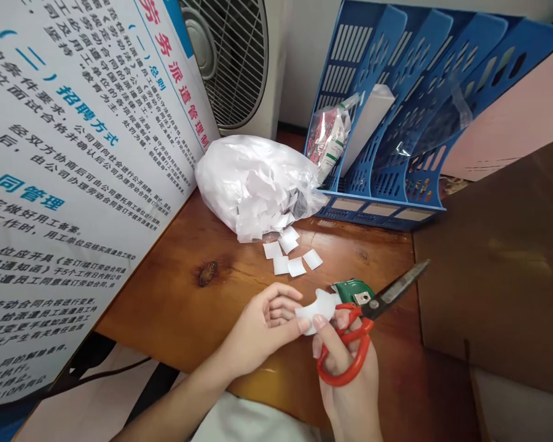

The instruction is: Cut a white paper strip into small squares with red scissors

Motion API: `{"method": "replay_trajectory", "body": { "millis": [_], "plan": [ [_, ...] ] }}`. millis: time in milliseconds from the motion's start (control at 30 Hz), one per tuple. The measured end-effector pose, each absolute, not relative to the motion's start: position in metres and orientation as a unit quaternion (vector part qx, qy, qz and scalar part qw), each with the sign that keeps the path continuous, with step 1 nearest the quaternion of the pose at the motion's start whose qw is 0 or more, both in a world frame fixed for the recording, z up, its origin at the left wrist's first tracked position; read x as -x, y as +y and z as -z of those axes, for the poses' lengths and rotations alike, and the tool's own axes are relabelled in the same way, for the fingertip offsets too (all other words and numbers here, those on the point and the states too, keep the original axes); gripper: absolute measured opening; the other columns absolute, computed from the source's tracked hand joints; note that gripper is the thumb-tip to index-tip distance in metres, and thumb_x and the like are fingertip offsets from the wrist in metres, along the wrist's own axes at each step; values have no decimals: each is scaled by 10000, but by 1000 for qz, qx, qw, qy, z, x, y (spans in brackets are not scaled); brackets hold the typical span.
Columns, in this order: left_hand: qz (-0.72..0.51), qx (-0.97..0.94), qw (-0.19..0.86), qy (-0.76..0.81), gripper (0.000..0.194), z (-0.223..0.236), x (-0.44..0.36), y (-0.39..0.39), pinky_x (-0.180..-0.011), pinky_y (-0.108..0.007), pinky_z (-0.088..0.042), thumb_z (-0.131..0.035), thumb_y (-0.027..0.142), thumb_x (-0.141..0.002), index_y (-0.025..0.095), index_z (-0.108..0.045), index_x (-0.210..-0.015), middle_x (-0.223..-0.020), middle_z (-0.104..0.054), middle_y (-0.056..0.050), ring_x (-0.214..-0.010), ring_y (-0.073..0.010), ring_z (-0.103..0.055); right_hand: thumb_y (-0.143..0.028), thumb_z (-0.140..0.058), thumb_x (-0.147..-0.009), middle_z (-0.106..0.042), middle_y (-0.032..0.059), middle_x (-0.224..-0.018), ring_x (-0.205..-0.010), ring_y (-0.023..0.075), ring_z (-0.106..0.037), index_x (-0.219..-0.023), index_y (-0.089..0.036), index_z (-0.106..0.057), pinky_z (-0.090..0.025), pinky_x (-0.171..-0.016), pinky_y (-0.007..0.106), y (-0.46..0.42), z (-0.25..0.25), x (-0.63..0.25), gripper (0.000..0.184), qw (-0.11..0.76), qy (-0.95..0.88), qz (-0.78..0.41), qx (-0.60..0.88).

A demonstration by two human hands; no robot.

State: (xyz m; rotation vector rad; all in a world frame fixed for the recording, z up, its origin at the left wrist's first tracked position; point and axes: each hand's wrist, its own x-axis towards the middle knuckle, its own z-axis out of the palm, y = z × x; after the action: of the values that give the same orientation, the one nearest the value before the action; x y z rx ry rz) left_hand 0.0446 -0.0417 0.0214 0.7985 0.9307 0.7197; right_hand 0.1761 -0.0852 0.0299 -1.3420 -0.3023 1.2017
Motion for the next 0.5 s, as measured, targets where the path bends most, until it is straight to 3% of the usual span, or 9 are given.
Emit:
{"method": "replay_trajectory", "body": {
  "millis": [167,500],
  "plan": [
    [-370,-317,749,450,282,-15,-55,-44,-705,-227,-508,-884,319,-735,139,-751,-905,-788,-721,-35,-704,-121,-637,-305,-807,-771,-410,-71,-741,-513,32,-446,-810,-199,-379,-374,-484,172,-81,-20,-179,443,628,-161,-503,572],
    [-381,-275,761,447,278,-16,-51,-42,-706,-182,-525,-929,160,-633,161,-779,-866,-798,-761,-10,-706,-100,-664,-285,-784,-807,-425,-72,-765,-473,22,-471,-821,-194,-402,-336,-452,188,-88,-13,-183,393,593,-177,-543,567]
  ]
}}
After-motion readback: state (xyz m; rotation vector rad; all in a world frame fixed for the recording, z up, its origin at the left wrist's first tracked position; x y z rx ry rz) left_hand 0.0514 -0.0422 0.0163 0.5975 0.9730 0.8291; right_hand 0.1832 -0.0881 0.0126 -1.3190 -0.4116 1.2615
